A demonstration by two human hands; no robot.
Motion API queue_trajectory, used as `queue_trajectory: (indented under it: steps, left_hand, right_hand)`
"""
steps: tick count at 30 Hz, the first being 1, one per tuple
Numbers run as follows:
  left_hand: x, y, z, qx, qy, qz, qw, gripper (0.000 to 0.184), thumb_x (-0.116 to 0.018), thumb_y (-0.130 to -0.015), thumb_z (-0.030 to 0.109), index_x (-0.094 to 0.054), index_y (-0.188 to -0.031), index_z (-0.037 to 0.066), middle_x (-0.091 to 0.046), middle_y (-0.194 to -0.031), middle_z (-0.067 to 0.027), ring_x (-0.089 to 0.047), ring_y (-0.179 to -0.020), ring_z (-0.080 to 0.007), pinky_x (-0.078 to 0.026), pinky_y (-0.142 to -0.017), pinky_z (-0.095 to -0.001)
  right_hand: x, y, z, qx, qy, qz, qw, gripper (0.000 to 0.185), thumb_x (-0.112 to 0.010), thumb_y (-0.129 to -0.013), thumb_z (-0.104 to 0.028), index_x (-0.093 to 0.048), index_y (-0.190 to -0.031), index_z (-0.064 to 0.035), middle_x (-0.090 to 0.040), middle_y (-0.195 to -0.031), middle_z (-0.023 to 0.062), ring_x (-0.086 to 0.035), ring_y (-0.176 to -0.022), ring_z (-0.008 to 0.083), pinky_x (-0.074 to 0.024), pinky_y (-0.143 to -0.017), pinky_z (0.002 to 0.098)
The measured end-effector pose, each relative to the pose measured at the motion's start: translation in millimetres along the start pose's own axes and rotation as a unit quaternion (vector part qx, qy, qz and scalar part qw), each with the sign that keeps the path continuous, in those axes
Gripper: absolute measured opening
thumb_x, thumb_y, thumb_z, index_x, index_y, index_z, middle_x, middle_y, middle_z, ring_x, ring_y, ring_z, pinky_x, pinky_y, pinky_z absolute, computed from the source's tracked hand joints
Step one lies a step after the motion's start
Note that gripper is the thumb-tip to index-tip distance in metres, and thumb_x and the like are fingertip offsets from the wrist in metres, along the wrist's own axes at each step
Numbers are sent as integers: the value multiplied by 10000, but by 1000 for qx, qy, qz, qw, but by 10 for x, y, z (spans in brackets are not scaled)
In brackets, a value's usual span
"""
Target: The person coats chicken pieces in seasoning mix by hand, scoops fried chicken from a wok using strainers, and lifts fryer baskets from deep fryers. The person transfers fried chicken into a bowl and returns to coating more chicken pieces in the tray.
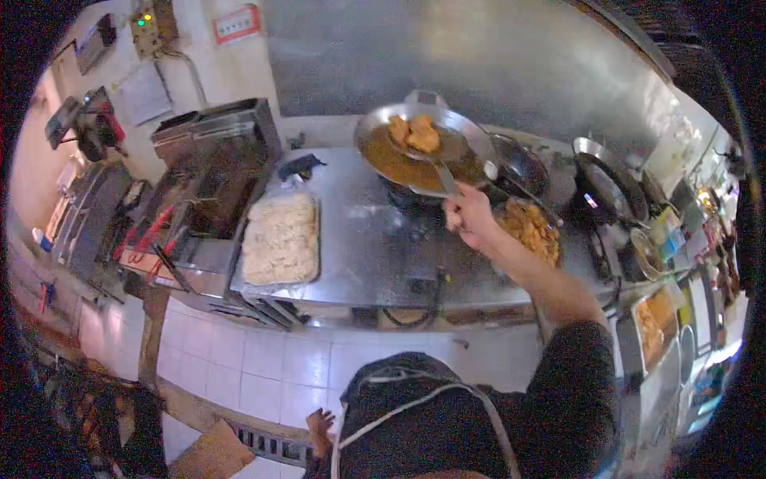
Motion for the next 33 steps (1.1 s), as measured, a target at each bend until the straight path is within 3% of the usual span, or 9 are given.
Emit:
queue_trajectory:
  steps: [3, 7, 9, 12, 14, 16, 18, 26, 33]
  left_hand:
    - [184, -22, 159, 2, -168, 72, 983, 327, -449, -845, 247, -460, -1115, 62, -594, -921, -149, -606, -755, -300, -461, -524, -322]
    - [133, 162, 499, -91, -637, 103, 758, 280, -574, -739, 364, -652, -772, 97, -613, -688, -115, -578, -626, -231, -451, -536, -350]
    - [-47, 302, 690, -42, -145, 38, 988, 276, -525, -812, 150, -532, -1025, -26, -604, -939, -154, -612, -701, -226, -507, -543, -274]
    - [-673, 1128, 1115, -145, 57, 74, 985, 192, -542, -801, 149, -575, -871, -27, -611, -848, -131, -613, -722, -230, -506, -582, -262]
    - [-236, 437, 850, -62, -306, 2, 950, 198, -646, -739, 163, -615, -841, -4, -607, -827, -102, -590, -730, -183, -509, -640, -296]
    - [-365, 417, 977, -255, -436, -62, 861, 234, -668, -723, 176, -627, -866, -6, -606, -829, -93, -571, -693, -153, -508, -606, -281]
    - [-451, 239, 887, -57, -6, -46, 997, 207, -551, -815, 197, -611, -954, 55, -614, -852, -68, -577, -713, -192, -496, -633, -327]
    - [-2977, 601, 1623, -108, -208, -441, 866, 495, -573, -833, 194, -371, -1268, 70, -548, -1119, -167, -575, -955, -255, -479, -805, -348]
    - [-5412, 2764, 1765, 246, -129, -593, 756, 542, -462, -860, 456, -327, -1253, 106, -524, -1114, -127, -574, -959, -296, -463, -817, -443]
  right_hand:
    - [-64, 4, 15, 27, 21, -27, 999, 209, -422, -827, -19, -476, -1024, -64, -429, -592, 26, -363, -391, 97, -350, -370, 260]
    - [85, 166, -65, 21, 38, 9, 999, 153, -450, -806, -27, -460, -958, -42, -419, -561, 11, -358, -385, 108, -347, -369, 265]
    - [-103, 200, -213, 42, 30, 20, 998, 146, -460, -798, -39, -465, -944, -40, -423, -561, 3, -365, -391, 113, -347, -361, 268]
    - [144, 55, -200, 42, 61, 14, 997, 127, -475, -790, -36, -466, -916, -43, -445, -597, 17, -379, -407, 112, -345, -355, 266]
    - [137, 200, -311, 14, 23, 12, 1000, 144, -489, -776, -15, -471, -916, -37, -472, -637, 15, -415, -436, 83, -339, -355, 230]
    - [282, 243, -466, 0, -5, 50, 999, 168, -498, -785, -23, -477, -951, -32, -471, -640, 19, -390, -434, 65, -309, -356, 195]
    - [359, 362, -637, -4, -13, 42, 999, 166, -504, -812, -38, -475, -975, -31, -472, -652, 13, -378, -437, 54, -297, -354, 172]
    - [601, 654, -852, 2, 4, 5, 1000, 57, -476, -836, -29, -448, -886, -25, -473, -653, 34, -377, -459, 55, -326, -360, 178]
    - [811, 1204, -1034, 3, 72, 52, 996, 307, -469, -841, -32, -385, -1136, -11, -488, -666, 22, -486, -527, 80, -401, -395, 184]
Point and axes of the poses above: each hand's wrist, its own y-axis away from the middle knuckle, its own x-axis out of the back of the hand, z = x × y, the point moved 4 cm from there along -y, towards the middle knuckle
